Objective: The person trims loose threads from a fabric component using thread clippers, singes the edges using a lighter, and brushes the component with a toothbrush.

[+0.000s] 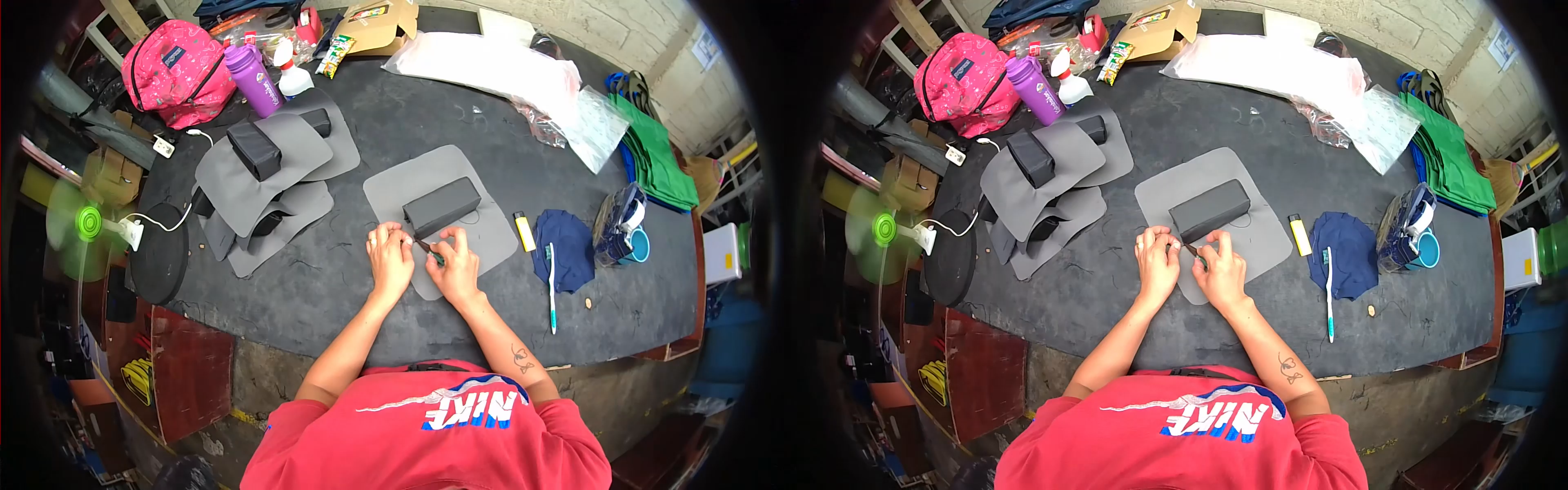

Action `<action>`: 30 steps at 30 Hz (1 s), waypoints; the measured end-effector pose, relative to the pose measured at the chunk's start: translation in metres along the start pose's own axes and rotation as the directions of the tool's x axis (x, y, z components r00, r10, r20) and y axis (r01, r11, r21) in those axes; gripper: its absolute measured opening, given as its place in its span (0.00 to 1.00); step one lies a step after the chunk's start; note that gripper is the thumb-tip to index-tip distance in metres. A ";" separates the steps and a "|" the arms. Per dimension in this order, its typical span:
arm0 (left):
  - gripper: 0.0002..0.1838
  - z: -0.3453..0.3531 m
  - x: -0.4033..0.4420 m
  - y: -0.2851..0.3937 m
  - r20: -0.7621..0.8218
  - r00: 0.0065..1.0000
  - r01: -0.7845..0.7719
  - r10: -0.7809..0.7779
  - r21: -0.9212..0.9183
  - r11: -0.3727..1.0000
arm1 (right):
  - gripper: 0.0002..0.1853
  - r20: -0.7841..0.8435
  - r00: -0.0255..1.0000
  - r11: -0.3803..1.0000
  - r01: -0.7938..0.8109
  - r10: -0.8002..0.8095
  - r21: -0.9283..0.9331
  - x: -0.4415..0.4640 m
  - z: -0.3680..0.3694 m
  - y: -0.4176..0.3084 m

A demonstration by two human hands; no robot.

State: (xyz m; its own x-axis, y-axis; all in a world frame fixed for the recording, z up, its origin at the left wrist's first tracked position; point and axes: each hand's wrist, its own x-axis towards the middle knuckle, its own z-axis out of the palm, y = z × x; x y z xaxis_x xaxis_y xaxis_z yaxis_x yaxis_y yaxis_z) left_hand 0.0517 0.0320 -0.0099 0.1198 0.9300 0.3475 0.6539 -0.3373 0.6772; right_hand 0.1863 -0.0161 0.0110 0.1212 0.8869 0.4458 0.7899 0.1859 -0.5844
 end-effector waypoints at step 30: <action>0.09 -0.108 -0.026 -0.052 -0.553 0.793 0.045 -0.255 -0.363 0.931 | 0.16 -0.099 0.994 0.996 -0.037 0.045 0.083 -0.023 -0.049 0.035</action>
State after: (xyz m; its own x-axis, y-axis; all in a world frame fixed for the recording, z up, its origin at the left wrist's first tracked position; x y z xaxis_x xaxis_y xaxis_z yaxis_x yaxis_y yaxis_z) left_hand -0.0662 0.0093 0.0161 -0.4849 0.7426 0.4620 0.3425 -0.3248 0.8816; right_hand 0.2406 -0.0510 0.0137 0.2159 0.8482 0.4838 0.7323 0.1870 -0.6548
